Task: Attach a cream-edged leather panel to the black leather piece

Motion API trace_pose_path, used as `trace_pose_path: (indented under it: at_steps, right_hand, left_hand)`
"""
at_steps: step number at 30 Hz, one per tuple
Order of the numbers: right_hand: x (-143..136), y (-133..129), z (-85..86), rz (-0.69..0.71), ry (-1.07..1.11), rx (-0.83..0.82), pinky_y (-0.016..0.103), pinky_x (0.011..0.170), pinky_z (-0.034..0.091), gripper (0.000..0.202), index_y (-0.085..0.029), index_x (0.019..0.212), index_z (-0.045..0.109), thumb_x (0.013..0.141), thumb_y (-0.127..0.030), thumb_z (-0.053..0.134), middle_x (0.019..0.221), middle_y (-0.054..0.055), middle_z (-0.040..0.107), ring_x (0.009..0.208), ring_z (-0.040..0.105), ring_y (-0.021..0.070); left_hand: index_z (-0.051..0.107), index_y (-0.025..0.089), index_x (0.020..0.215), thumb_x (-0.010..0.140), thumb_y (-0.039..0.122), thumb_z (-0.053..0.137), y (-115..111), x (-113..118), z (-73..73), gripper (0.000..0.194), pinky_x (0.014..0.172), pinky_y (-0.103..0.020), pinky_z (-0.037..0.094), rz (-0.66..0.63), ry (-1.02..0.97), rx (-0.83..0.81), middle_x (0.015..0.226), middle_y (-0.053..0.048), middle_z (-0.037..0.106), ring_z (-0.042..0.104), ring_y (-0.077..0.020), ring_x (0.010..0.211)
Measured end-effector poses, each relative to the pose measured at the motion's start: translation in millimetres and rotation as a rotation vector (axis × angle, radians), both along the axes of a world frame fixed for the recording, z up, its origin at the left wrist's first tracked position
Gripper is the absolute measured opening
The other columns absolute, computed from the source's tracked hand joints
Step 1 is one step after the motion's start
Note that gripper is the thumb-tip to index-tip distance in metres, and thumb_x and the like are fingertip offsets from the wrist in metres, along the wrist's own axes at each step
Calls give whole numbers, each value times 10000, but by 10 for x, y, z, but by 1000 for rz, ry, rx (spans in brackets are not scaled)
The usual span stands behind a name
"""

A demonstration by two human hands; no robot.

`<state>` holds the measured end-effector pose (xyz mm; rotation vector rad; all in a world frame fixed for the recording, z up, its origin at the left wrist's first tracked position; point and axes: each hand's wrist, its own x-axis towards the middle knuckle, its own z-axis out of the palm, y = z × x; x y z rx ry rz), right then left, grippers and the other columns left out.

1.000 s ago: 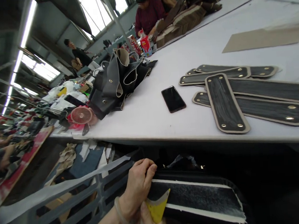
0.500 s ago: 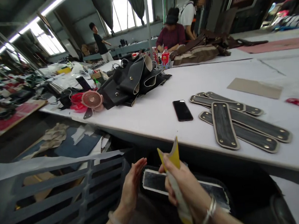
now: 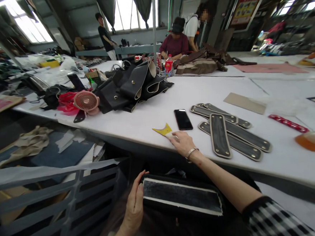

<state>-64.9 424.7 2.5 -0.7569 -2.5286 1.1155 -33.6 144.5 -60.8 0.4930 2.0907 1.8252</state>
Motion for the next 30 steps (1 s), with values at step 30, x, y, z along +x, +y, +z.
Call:
trace_pose_path:
  at_steps: [30]
  right_hand:
    - [1795, -659, -388, -555, 291, -789, 291, 789, 485, 474, -187, 1034, 706, 820, -579, 548, 1083, 80, 702, 949, 619, 239]
  left_hand:
    - [608, 235, 1164, 829, 598, 490, 191, -162, 285, 508, 936, -340, 465, 41, -328, -91, 1127, -29, 677, 619, -258, 1028]
